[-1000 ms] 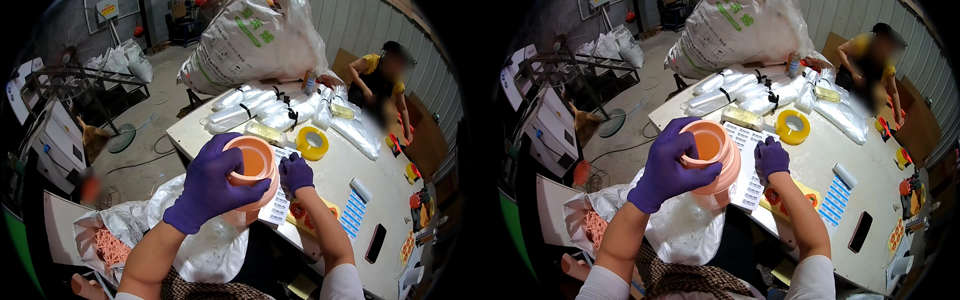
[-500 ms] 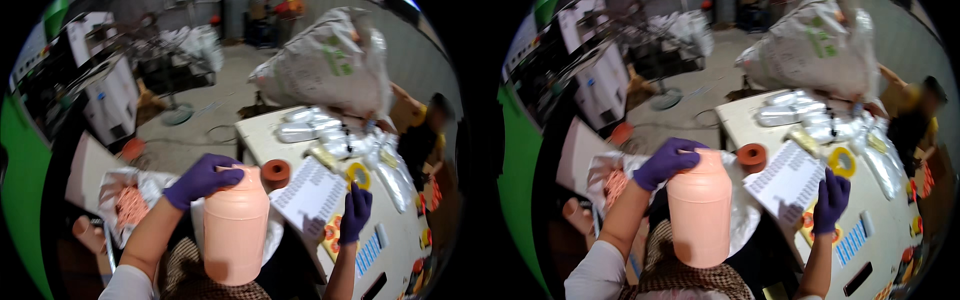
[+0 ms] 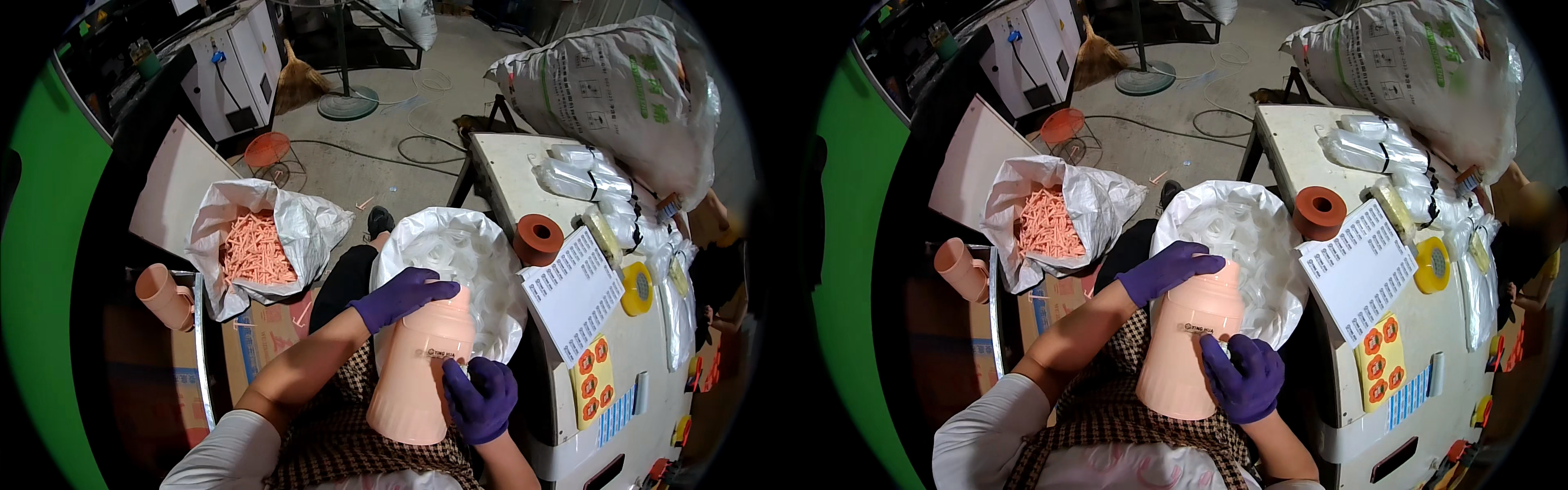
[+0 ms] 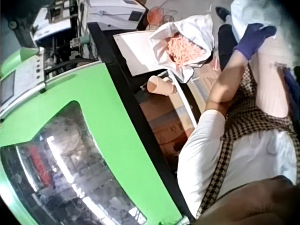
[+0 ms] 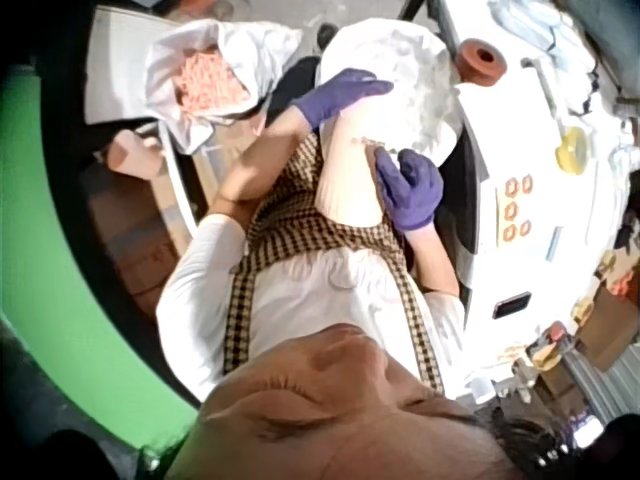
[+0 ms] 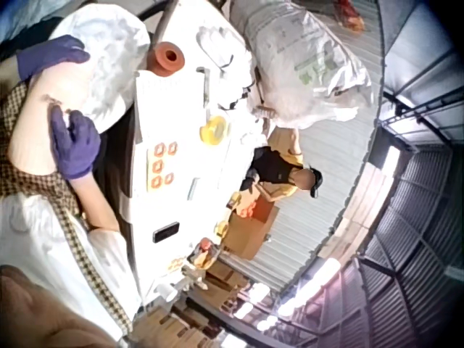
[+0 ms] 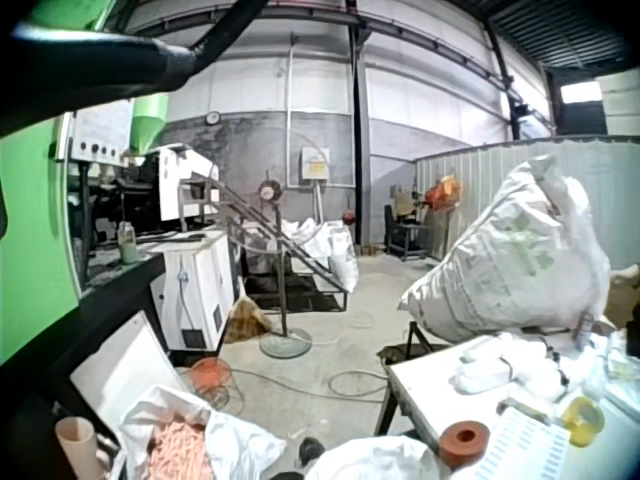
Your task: The person applies labels to large plastic containers by hand, removing labels from a sheet and placing them onto the center of each container one at a time.
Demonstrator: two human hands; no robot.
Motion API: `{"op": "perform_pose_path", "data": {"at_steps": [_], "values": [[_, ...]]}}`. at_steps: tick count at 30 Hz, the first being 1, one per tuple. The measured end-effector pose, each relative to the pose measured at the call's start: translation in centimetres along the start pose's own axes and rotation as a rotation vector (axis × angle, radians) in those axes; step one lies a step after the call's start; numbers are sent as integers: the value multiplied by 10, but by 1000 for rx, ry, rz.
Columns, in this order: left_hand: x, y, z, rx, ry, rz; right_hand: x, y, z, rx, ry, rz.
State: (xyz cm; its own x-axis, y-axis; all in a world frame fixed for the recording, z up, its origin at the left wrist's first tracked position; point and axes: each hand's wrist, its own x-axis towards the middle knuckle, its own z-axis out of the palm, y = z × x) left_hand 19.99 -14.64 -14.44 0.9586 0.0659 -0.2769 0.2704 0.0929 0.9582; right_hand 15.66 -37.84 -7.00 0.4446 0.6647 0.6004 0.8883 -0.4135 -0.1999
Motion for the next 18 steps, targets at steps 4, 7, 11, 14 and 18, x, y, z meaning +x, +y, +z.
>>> {"op": "perform_pose_path", "data": {"at_steps": [4,7,11,14,18], "values": [[5,-17,-8,10,-57,20,4,-4,1,-14,-31,5],[6,-21,-7,-45,28,28,-4,-4,-1,-105,-197,2],[3,-12,-14,28,-40,9,-14,-3,3,-113,-216,78],[2,-13,-9,77,-65,-22,-11,-6,-11,-234,-412,163],[9,0,-3,-169,-313,274,-13,9,-48,-126,-411,221]]}}
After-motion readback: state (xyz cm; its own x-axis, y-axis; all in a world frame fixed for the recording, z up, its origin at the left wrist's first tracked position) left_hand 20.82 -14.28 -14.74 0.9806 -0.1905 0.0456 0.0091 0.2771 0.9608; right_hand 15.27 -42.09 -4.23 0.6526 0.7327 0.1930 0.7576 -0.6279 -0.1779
